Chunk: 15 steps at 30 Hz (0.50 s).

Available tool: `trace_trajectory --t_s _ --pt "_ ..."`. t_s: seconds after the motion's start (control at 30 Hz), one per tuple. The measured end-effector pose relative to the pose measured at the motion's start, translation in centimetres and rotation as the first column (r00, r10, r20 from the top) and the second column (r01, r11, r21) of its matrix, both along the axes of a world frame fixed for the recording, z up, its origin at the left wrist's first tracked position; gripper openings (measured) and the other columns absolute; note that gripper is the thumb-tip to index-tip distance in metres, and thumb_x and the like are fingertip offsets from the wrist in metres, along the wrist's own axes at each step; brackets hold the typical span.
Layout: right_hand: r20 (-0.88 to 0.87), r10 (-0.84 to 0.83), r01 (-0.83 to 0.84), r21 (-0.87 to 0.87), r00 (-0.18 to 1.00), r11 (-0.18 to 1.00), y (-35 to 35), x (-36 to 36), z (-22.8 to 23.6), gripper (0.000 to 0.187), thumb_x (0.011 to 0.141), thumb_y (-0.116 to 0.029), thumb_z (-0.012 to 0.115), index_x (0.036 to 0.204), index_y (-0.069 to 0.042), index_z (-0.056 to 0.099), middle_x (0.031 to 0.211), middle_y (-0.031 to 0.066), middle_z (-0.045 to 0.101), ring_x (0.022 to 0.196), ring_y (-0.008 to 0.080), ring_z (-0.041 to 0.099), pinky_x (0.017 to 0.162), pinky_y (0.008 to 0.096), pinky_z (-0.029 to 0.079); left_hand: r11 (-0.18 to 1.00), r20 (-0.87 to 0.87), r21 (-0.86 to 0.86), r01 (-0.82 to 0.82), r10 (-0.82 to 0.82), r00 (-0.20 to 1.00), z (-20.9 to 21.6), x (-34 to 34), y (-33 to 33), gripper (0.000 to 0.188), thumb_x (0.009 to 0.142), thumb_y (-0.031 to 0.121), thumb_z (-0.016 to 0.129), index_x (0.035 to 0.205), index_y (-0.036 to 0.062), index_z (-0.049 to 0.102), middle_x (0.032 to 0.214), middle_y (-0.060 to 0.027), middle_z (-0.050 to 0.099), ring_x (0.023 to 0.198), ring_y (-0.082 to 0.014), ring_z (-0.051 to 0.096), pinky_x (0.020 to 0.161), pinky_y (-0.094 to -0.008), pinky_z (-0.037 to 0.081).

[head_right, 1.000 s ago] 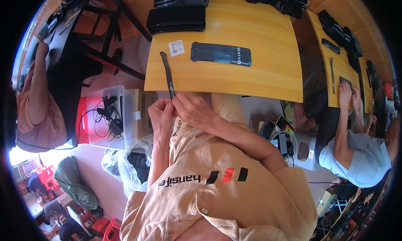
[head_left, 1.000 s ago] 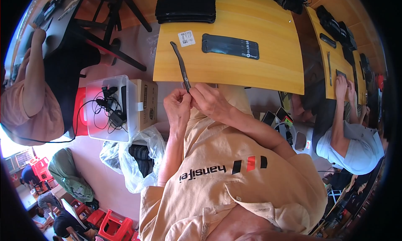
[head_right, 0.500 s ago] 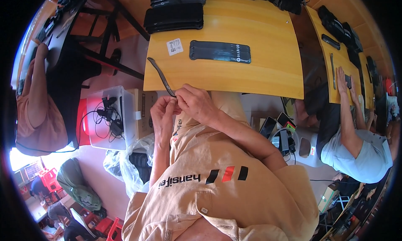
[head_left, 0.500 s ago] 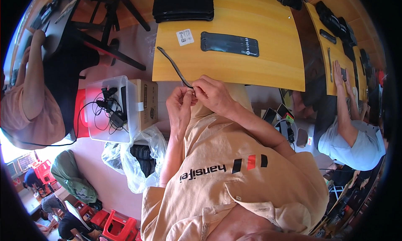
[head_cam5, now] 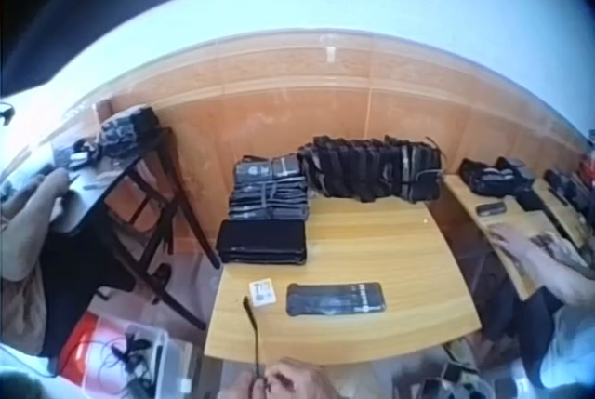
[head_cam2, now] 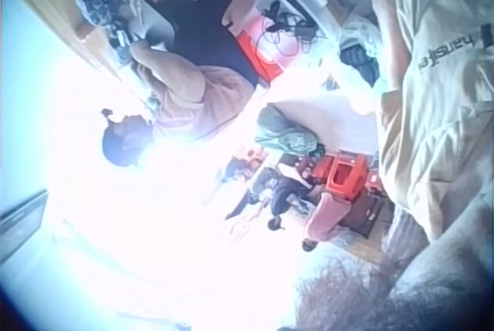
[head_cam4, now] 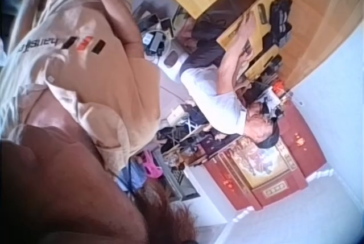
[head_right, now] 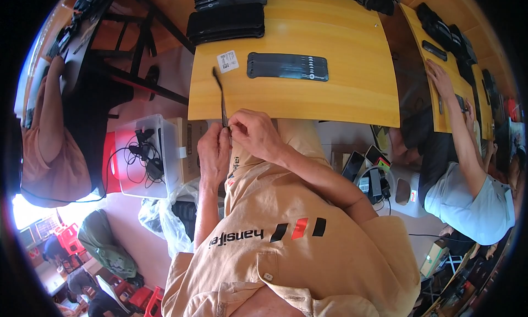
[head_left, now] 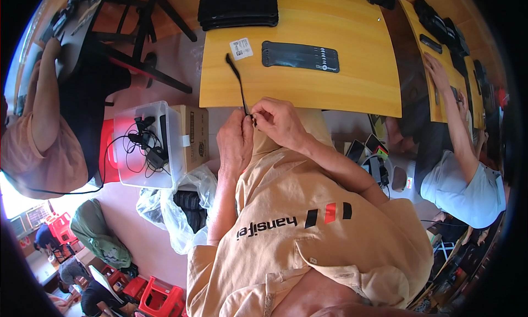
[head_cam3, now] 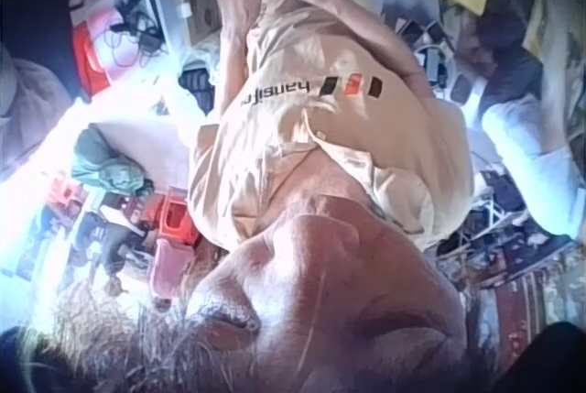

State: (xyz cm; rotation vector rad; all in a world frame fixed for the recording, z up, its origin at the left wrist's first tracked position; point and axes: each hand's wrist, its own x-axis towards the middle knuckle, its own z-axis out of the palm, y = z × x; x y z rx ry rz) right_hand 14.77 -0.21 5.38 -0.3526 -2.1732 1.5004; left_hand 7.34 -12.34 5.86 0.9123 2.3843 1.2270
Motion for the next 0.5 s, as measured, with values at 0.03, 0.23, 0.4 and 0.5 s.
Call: trace_trajectory --t_s 0.03,0.23,0.4,0.5 --pt "0.000 -0.001 0.001 -0.001 1.000 1.000 -0.1 -0.1 -0.1 0.004 0.075 0.002 0.059 0.077 0.002 0.056 0.067 0.0122 0.057 0.058 0.0224 0.058 0.053 0.0298 0.046 1.000 0.000 -0.001 0.001 -0.001 1.000 0.1 -0.1 0.1 0.014 0.088 0.013 0.051 0.081 0.0003 0.050 0.064 -0.0199 0.049 0.056 -0.0335 0.050 0.053 -0.0400 0.038" --pt "0.049 0.063 -0.027 -0.537 0.997 0.843 -0.5 -0.4 -0.3 0.009 0.072 0.006 0.056 0.079 0.002 0.056 0.067 0.0111 0.054 0.055 0.0195 0.056 0.052 0.0296 0.045 0.997 0.166 0.057 -0.042 0.032 0.986 0.2 -0.5 -0.2 0.015 0.084 0.010 0.050 0.074 -0.0011 0.049 0.057 -0.0144 0.043 0.051 -0.0218 0.047 0.050 -0.0344 0.036" --pt "-0.009 0.212 -0.211 0.044 0.977 0.977 0.4 -0.4 1.4 0.012 0.078 0.005 0.054 0.088 0.000 0.050 0.078 0.0089 0.049 0.069 0.0177 0.054 0.060 0.0298 0.044 0.961 0.361 0.200 -0.191 0.109 0.926 1.0 -0.2 -0.9 0.014 0.084 0.008 0.047 0.074 -0.0006 0.054 0.056 -0.0016 0.044 0.051 -0.0056 0.042 0.045 -0.0246 0.036" --pt "-0.045 0.209 -0.199 0.162 0.977 0.966 0.3 -0.4 2.0 0.012 0.079 -0.001 0.058 0.088 -0.001 0.049 0.078 0.0103 0.046 0.068 0.0261 0.050 0.061 0.0350 0.042 0.939 0.454 0.282 -0.197 0.050 0.889 2.0 0.2 -1.3 0.018 0.086 0.008 0.046 0.072 -0.0008 0.053 0.058 -0.0003 0.047 0.049 -0.0041 0.042 0.044 -0.0200 0.037"
